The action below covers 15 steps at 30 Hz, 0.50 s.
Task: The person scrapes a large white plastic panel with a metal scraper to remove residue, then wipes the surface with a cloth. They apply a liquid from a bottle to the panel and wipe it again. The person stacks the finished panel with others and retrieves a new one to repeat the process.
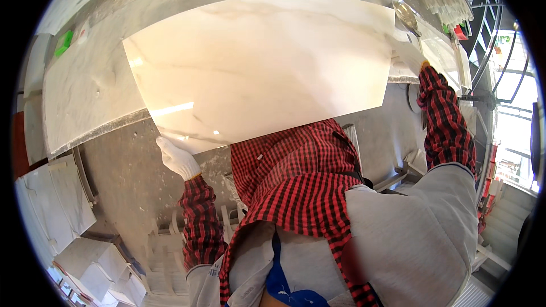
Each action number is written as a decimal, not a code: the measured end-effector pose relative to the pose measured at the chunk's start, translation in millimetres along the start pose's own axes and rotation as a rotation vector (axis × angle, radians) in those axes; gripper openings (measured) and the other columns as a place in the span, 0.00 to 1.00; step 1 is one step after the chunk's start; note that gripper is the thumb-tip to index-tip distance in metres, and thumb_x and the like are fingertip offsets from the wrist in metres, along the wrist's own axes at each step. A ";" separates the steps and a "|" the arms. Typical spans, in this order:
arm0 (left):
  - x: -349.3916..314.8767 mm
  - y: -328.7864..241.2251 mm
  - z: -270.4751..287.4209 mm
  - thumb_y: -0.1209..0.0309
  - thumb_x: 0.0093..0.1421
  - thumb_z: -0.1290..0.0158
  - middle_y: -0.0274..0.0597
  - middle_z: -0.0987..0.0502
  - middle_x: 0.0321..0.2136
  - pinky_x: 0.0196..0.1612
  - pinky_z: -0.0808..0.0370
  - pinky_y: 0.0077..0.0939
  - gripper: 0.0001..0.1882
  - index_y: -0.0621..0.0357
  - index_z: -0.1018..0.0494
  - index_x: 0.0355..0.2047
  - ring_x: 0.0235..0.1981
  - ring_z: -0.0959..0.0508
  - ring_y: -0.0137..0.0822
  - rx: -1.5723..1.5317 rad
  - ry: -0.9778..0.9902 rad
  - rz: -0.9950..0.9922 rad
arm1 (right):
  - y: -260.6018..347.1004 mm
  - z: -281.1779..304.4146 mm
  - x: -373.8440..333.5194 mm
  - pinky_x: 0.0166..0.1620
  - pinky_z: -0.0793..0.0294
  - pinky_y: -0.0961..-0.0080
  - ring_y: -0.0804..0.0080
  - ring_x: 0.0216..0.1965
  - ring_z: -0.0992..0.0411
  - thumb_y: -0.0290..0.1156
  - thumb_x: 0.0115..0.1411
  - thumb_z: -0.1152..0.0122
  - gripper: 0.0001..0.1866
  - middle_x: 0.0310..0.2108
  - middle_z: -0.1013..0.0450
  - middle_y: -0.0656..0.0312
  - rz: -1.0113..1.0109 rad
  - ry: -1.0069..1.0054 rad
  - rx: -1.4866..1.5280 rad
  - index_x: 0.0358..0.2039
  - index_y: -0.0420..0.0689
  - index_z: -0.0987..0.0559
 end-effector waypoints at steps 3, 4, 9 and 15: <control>-3.6 -3.8 0.9 0.51 0.73 0.58 0.43 0.23 0.42 0.50 0.30 0.28 0.32 0.77 0.27 0.49 0.41 0.29 0.32 0.051 -0.031 -0.002 | -14.3 -11.4 -3.4 0.51 0.25 0.70 0.64 0.47 0.23 0.66 0.61 0.45 0.43 0.49 0.22 0.51 0.062 0.046 0.215 0.54 0.34 0.24; -3.8 -4.7 1.0 0.51 0.73 0.58 0.43 0.23 0.42 0.50 0.30 0.28 0.32 0.77 0.27 0.49 0.41 0.29 0.32 0.081 -0.038 -0.006 | -14.9 -14.4 -5.8 0.52 0.25 0.70 0.64 0.49 0.23 0.66 0.61 0.46 0.43 0.51 0.23 0.51 0.095 0.044 0.299 0.56 0.34 0.26; 0.5 1.8 3.6 0.51 0.73 0.58 0.43 0.23 0.42 0.50 0.30 0.27 0.32 0.77 0.27 0.49 0.41 0.29 0.32 0.082 -0.055 -0.036 | -16.2 -14.5 -7.0 0.56 0.25 0.74 0.66 0.52 0.24 0.61 0.67 0.51 0.39 0.53 0.24 0.52 0.093 0.086 0.210 0.61 0.35 0.29; 6.7 14.3 9.8 0.50 0.73 0.58 0.43 0.23 0.42 0.49 0.31 0.27 0.33 0.77 0.28 0.49 0.41 0.29 0.32 0.085 -0.043 -0.001 | -16.8 -19.2 -12.5 0.55 0.25 0.75 0.67 0.49 0.22 0.60 0.69 0.53 0.38 0.50 0.23 0.53 0.041 0.140 0.189 0.60 0.34 0.28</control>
Point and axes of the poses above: each hand's wrist, its own x-axis towards the middle knuckle, its own z-axis out of the back of the hand, y = z × x, the point moved 10 cm from there along x, towards the middle knuckle
